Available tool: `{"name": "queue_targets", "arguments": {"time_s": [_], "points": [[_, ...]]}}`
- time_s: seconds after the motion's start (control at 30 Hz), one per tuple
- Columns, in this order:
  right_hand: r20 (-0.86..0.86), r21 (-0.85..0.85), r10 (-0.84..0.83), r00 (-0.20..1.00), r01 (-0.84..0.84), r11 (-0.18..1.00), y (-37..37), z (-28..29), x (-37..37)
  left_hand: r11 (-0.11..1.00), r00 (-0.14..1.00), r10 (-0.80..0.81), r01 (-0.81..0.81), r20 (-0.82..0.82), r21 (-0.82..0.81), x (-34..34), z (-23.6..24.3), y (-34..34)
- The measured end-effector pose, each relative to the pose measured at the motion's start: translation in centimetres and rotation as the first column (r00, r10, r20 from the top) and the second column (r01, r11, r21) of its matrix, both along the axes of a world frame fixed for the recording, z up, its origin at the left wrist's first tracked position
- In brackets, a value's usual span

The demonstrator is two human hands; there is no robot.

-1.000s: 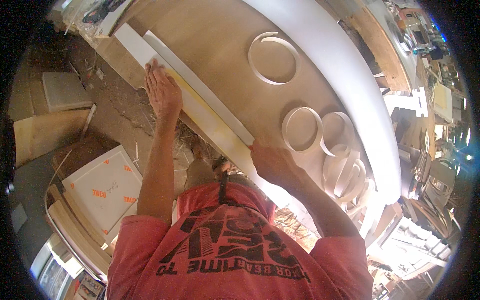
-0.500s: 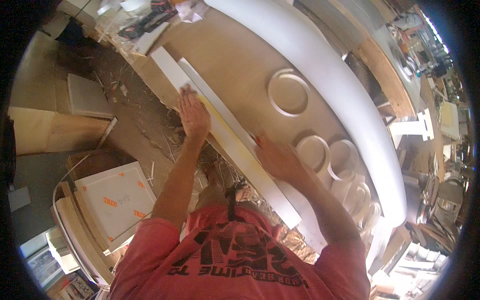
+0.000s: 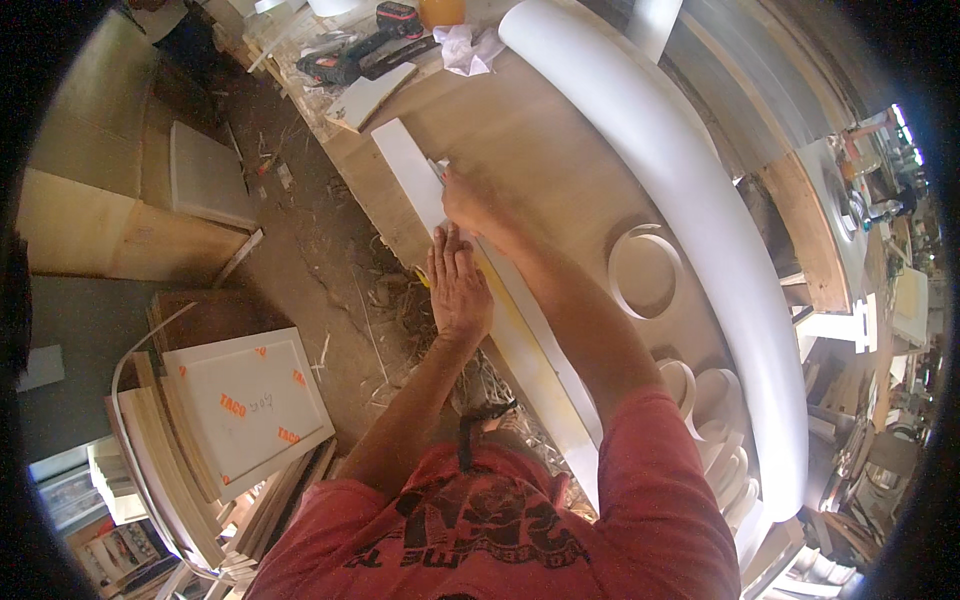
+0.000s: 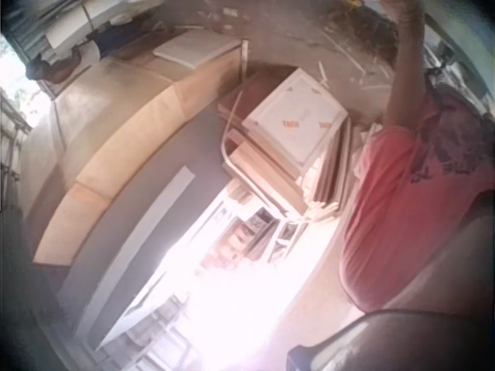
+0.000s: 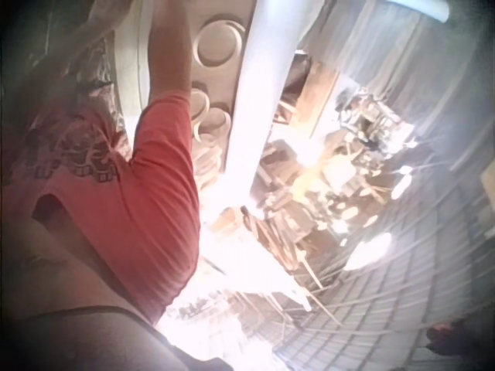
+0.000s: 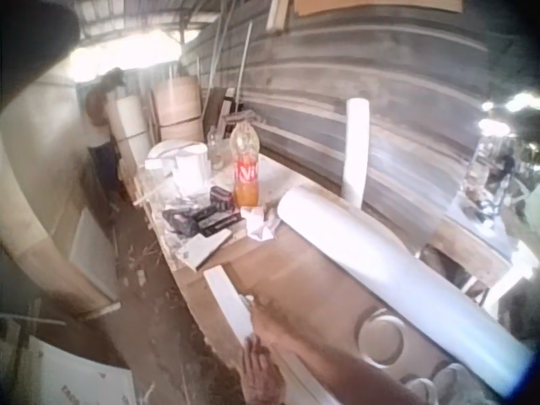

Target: The person applies adhesive strips to the edges of a white board, pressing the material down by hand and trimming the excess with a utility knife.

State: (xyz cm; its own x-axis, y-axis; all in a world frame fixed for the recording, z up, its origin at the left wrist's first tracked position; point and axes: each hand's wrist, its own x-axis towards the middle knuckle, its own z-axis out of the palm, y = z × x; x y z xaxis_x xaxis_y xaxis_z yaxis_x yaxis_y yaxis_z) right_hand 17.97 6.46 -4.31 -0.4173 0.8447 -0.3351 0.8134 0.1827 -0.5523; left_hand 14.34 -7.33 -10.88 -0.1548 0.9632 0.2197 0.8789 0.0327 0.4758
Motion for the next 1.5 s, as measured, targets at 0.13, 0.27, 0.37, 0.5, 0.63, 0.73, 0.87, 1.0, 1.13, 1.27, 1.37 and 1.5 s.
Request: {"name": "queue_targets", "arguments": {"time_s": [0.13, 0.27, 0.37, 0.5, 0.63, 0.73, 0.87, 1.0, 1.13, 1.27, 1.37, 1.5], "points": [[0.025, -0.029, -0.024, 0.999, 0.025, 0.999, 0.6, 1.1, 0.3, 1.000, 1.000, -0.005, 0.004, -0.015, -0.013, 0.1, 0.3, 0.0], [-0.047, 0.113, 0.026, 0.999, -0.020, 0.993, 0.6, -1.9, 1.6, 1.000, 1.000, -0.016, 0.016, -0.011, 0.011, 0.4, 0.4, 0.1], [-0.113, 0.142, 0.025, 0.993, -0.009, 0.990, 0.4, -1.6, 1.1, 0.999, 1.000, -0.029, 0.029, -0.001, -0.027, 0.0, 0.7, 0.1], [0.136, -0.053, 0.167, 0.977, -0.161, 0.986, 0.8, -0.5, 1.6, 0.999, 0.999, -0.023, 0.023, -0.029, 0.022, 0.6, 0.8, 0.1], [0.220, -0.207, 0.181, 0.958, -0.136, 0.969, -3.7, 2.6, 4.1, 0.998, 0.999, 0.014, -0.012, -0.031, 0.063, -0.1, 0.0, 0.2], [0.230, -0.171, 0.121, 0.966, -0.082, 0.982, -11.7, 1.4, 11.0, 0.999, 0.999, 0.014, -0.013, -0.035, 0.052, 0.4, -0.2, 0.3], [0.287, -0.091, 0.104, 0.952, -0.081, 0.993, -21.0, 2.2, 16.9, 0.999, 0.992, 0.024, -0.020, -0.126, 0.033, 0.6, 0.3, -0.1], [0.329, -0.241, 0.055, 0.943, 0.027, 0.970, -27.6, 4.3, 20.9, 0.996, 0.988, 0.065, -0.057, -0.138, 0.065, 0.6, -0.5, 0.1], [0.417, -0.309, 0.072, 0.906, 0.067, 0.949, -34.0, 4.9, 25.3, 0.996, 0.988, 0.043, -0.030, -0.150, 0.087, 0.7, -0.6, 0.0], [0.412, -0.251, -0.053, 0.910, 0.170, 0.953, -37.4, 6.6, 27.4, 0.996, 0.991, 0.039, -0.028, -0.124, 0.090, 0.8, -0.2, 0.0], [0.189, -0.062, -0.365, 0.912, 0.382, 0.922, -36.2, 7.4, 26.3, 0.998, 0.990, 0.035, -0.026, -0.140, 0.064, 0.2, -0.9, 0.0], [-0.119, 0.093, -0.461, 0.879, 0.472, 0.877, -33.5, 2.6, 24.6, 0.998, 0.989, 0.026, -0.018, -0.146, 0.057, 0.4, -0.9, 0.4]]}}
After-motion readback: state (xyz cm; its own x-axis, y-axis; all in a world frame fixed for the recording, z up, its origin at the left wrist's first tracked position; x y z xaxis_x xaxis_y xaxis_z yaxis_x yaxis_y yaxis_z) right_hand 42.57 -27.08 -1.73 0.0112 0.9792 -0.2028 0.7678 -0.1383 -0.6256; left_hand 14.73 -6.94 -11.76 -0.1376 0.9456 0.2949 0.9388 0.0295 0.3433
